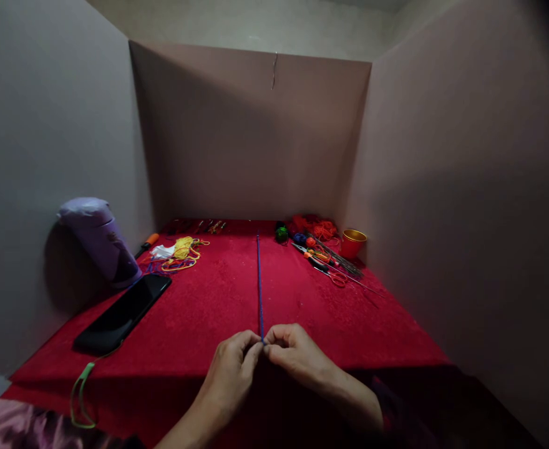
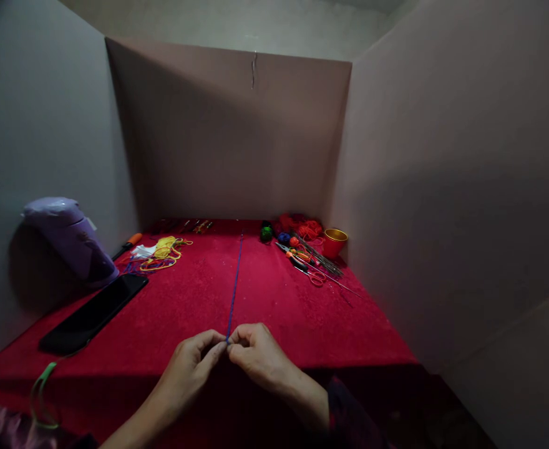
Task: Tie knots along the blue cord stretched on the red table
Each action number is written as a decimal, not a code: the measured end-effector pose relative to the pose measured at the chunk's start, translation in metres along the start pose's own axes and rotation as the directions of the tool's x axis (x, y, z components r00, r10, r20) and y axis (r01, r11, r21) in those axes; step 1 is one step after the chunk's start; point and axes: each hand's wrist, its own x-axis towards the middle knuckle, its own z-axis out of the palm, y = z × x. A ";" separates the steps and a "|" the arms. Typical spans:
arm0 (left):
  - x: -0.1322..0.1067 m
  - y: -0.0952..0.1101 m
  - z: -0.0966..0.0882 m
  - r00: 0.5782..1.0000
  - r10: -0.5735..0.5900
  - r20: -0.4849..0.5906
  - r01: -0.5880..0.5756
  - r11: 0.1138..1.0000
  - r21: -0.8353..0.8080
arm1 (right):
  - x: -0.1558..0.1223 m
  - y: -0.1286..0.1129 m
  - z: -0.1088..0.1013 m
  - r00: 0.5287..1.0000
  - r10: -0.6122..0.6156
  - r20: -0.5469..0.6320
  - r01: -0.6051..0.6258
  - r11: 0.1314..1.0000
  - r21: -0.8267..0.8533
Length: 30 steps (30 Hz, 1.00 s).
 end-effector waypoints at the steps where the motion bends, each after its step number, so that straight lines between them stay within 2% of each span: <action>1: 0.001 0.001 -0.002 1.000 0.005 0.005 -0.005 1.000 0.030 | -0.001 0.000 0.000 0.999 -0.041 -0.018 0.040 0.996 -0.075; 6: 0.004 0.001 -0.005 0.997 0.057 0.057 -0.066 0.983 0.171 | -0.011 -0.005 0.000 0.975 -0.214 -0.055 0.181 0.916 -0.357; 10: 0.003 0.000 -0.002 0.998 0.038 0.052 -0.048 0.979 0.197 | -0.018 -0.002 0.003 0.968 -0.243 -0.065 0.174 0.834 -0.524; 13: 0.004 0.000 0.001 0.999 -0.018 0.030 0.015 0.996 0.091 | -0.025 0.002 0.006 0.958 -0.259 -0.124 0.123 0.762 -0.636; 16: 0.005 0.000 0.006 0.997 -0.069 0.023 0.072 0.990 -0.118 | -0.036 0.003 0.013 0.944 -0.279 -0.174 0.083 0.716 -0.693; 18: 0.007 -0.001 0.008 0.992 -0.122 0.037 0.127 0.954 -0.273 | -0.044 0.004 0.019 0.936 -0.292 -0.195 0.078 0.715 -0.695; 21: 0.009 -0.001 0.009 0.965 -0.226 0.136 0.263 0.845 -0.466 | -0.049 0.009 0.030 0.922 -0.326 -0.211 0.108 0.738 -0.666; 23: 0.009 0.000 0.008 0.938 -0.275 0.213 0.347 0.774 -0.529 | -0.049 0.014 0.037 0.908 -0.349 -0.233 0.116 0.743 -0.659; 25: 0.009 -0.001 0.008 0.923 -0.292 0.250 0.384 0.734 -0.560 | -0.046 0.019 0.042 0.891 -0.376 -0.254 0.116 0.730 -0.673; 30: 0.008 -0.004 0.007 0.933 -0.291 0.213 0.360 0.714 -0.600 | -0.048 0.016 0.039 0.880 -0.422 -0.216 0.138 0.663 -0.736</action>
